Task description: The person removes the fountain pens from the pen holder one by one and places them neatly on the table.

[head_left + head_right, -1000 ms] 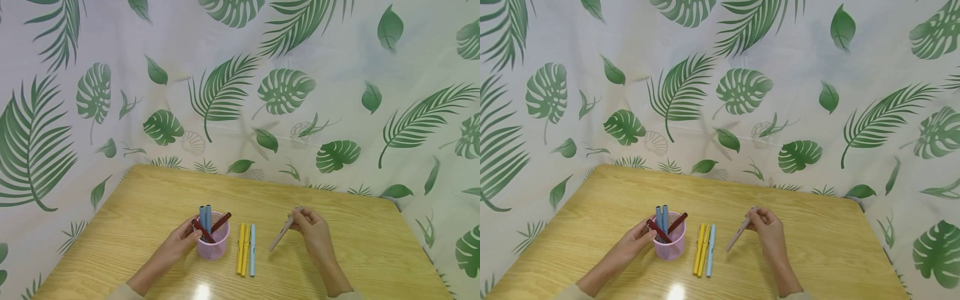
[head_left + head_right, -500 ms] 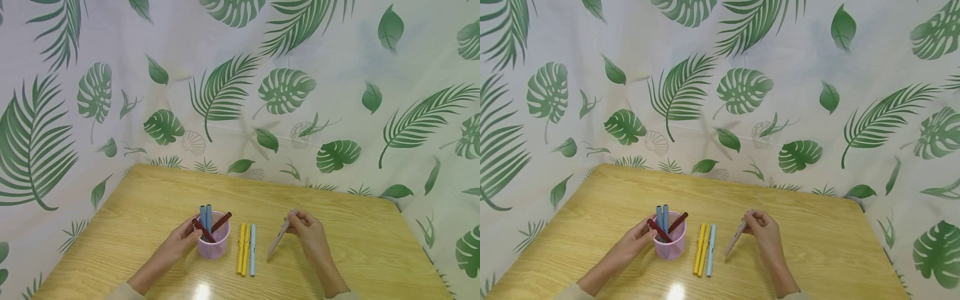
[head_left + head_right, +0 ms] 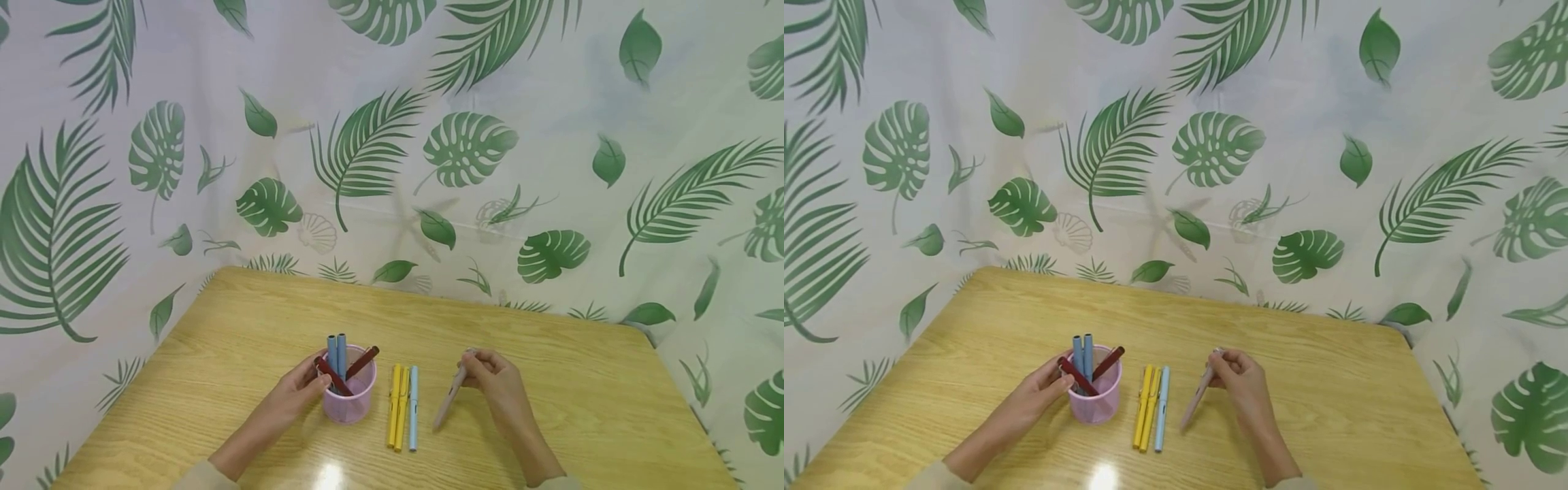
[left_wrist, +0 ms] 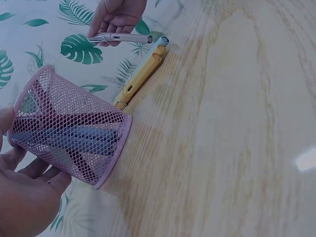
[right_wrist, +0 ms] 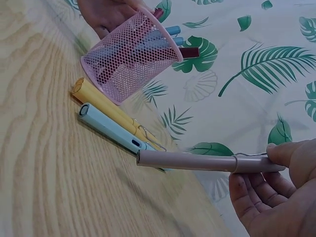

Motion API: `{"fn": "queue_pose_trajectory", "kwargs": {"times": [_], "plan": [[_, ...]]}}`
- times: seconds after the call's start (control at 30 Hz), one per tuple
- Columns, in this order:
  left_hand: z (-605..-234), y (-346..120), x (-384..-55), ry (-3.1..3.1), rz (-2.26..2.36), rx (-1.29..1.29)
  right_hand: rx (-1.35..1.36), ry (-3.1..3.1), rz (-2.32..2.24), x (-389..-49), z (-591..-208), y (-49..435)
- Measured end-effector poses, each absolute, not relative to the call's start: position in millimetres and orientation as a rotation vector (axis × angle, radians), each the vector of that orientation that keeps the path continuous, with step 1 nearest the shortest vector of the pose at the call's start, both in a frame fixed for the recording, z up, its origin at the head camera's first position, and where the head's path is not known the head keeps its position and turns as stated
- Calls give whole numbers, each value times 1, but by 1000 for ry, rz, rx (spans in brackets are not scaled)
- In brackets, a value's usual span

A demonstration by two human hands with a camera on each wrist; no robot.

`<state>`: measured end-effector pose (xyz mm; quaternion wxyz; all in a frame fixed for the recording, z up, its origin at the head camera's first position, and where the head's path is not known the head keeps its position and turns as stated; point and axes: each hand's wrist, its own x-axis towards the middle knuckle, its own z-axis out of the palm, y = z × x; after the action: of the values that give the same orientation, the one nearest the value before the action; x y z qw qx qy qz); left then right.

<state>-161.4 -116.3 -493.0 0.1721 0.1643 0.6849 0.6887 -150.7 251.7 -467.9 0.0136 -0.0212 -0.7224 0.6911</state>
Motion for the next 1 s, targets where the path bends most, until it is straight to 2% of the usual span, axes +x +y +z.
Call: {"fn": "queue_pose_trajectory", "kwargs": {"times": [1.0], "plan": [[-494,-115,-163,1937,1960,474,-272,-2417,1997,-159,-482,228]]}}
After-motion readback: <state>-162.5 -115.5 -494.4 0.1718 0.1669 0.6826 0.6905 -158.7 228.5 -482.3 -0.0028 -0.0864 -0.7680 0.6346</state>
